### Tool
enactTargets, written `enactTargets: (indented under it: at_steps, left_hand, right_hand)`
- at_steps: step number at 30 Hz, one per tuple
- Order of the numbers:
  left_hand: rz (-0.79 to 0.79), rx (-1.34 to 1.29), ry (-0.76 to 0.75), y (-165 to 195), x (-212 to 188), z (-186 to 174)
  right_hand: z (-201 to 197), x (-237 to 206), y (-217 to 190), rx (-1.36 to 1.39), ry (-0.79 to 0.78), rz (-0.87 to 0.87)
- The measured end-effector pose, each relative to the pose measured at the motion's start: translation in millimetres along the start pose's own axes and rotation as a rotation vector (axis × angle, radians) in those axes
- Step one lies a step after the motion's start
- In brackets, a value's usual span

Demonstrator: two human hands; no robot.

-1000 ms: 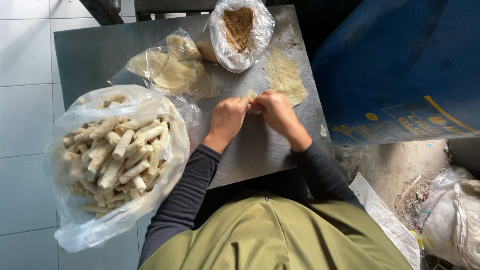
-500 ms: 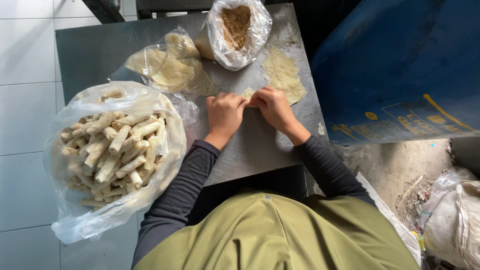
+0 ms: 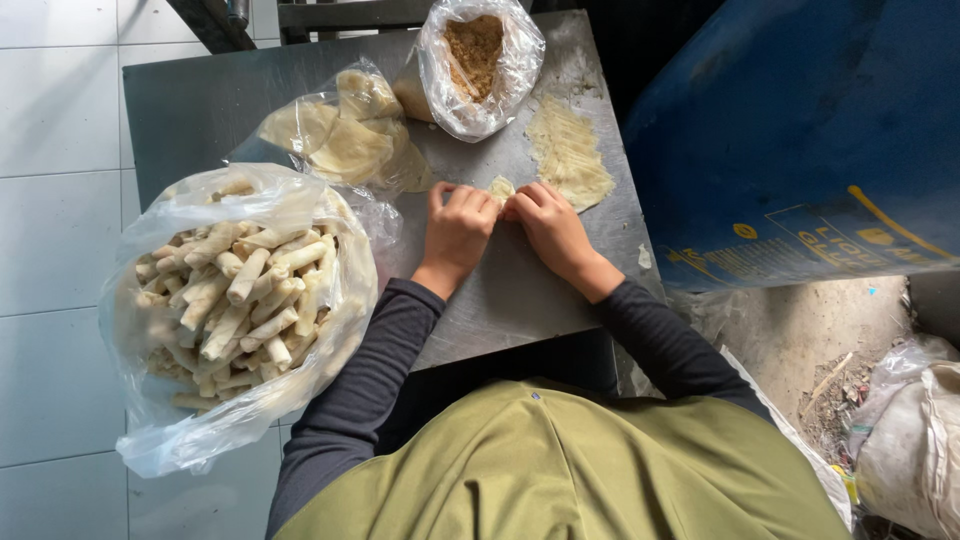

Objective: The person takes thin dough wrappers from the table, spoons brown filling by hand from a plastic-lined bag, folds and rolls each wrapper into a filled roll, and places the finished rolls into a large plastic bag of completed rolls on the stainless steel table.

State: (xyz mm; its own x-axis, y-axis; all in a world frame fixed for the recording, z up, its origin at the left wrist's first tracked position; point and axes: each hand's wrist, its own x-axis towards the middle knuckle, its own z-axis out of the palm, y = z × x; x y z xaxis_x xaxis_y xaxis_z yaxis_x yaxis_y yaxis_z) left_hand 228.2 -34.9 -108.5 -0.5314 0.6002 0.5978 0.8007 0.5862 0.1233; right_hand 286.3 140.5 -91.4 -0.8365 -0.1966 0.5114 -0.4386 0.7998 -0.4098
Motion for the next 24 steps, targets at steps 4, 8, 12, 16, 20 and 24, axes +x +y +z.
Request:
enactTargets:
  at_steps: [4,8,12,16,20,24]
  left_hand:
    - [-0.232,-0.082,-0.111,2,20,-13]
    - [-0.682,-0.394,-0.397,-7,41,-24]
    - [-0.354,-0.266,-0.048,1,28,-21]
    - [-0.177,-0.124,0.012,5,16,-13]
    - [-0.379,-0.128,0.029,15,25,-8]
    - [-0.752,-0.358,-0.021,10,37,-12]
  right_hand:
    - [-8,32,6,0.094,-0.14,0.26]
    - [-18,60,13,0.128,-0.332,0.406]
    - [-13,47,9,0.164,-0.204,0.244]
    - [-6,18,-6,0.025,0.055,0.073]
    - [0,21,-8,-0.135,0.218,0.176]
    - [1,34,-3,-0.021,0.12,0.482]
